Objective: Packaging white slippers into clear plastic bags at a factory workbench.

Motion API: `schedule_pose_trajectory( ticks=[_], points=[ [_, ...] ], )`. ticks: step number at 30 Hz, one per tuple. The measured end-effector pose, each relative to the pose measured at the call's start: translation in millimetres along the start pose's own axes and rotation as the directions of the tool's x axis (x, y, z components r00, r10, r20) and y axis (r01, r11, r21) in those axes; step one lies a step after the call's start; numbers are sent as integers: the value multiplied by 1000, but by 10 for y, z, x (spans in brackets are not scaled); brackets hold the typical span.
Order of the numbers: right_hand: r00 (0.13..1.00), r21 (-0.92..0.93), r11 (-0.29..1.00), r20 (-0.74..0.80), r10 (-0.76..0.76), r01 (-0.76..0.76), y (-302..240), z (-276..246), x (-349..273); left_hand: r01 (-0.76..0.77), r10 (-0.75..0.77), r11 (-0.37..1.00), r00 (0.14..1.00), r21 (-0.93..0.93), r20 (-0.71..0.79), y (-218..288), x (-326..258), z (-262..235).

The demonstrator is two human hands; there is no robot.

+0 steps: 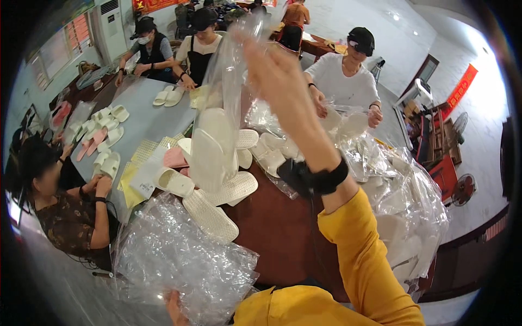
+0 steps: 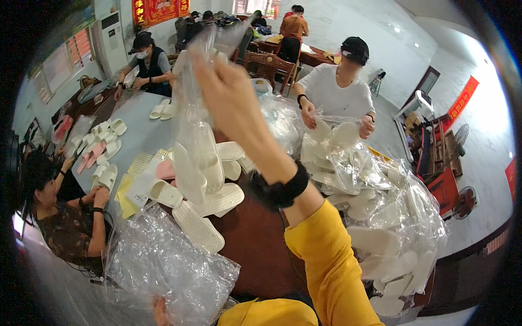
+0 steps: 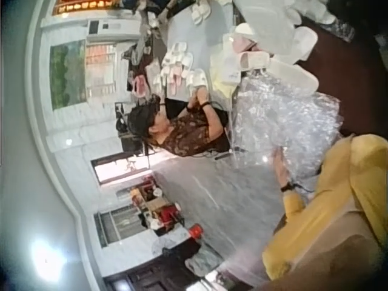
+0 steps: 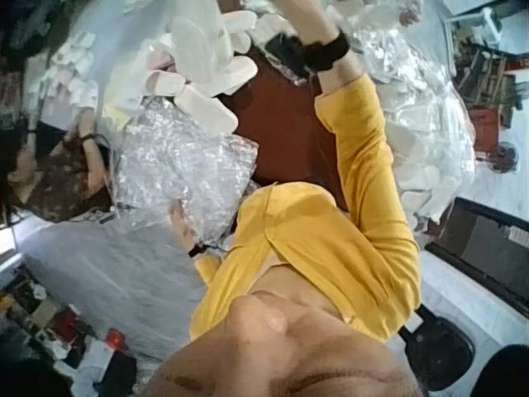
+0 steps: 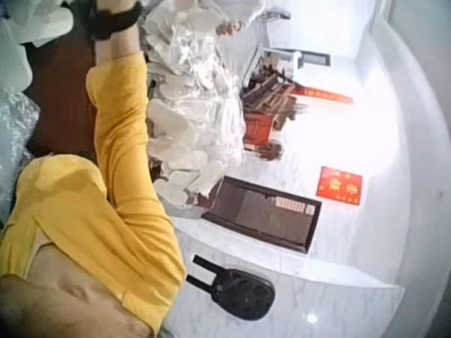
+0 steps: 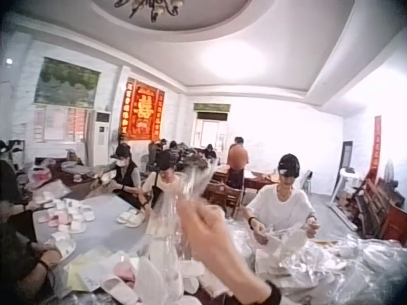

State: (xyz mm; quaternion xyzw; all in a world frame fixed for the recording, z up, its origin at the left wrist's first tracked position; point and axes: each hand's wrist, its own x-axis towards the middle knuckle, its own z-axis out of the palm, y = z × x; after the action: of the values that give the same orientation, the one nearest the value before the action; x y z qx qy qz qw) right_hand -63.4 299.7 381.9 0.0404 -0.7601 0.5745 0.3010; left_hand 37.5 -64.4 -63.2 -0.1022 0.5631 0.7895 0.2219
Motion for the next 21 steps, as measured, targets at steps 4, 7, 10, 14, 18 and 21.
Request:
schedule_pose_trajectory(
  ticks=[4, 7, 10, 14, 18, 21],
  points=[
    [917, 39, 933, 178, -358, 357, -298, -46, 171, 33, -32, 999, 998, -11, 61, -103, 164, 119],
    [591, -138, 611, 483, -646, 780, -457, -114, -60, 55, -54, 998, 994, -7, 98, -154, 219, 188],
    [513, -43, 666, 675, -530, 744, -374, -97, -686, 89, -91, 996, 981, 18, 173, -189, 315, 333],
    [427, -137, 734, 877, -222, 665, -107, -208, -1593, 139, -152, 988, 954, 70, 258, -221, 371, 493],
    [466, -298, 766, 885, -2, 569, 697, -418, -2586, 170, -213, 975, 901, 143, 378, -144, 536, 829],
    [423, -412, 765, 883, 202, 495, 1301, -411, -3096, 201, -280, 955, 850, 216, 446, -69, 621, 987]
  ],
)
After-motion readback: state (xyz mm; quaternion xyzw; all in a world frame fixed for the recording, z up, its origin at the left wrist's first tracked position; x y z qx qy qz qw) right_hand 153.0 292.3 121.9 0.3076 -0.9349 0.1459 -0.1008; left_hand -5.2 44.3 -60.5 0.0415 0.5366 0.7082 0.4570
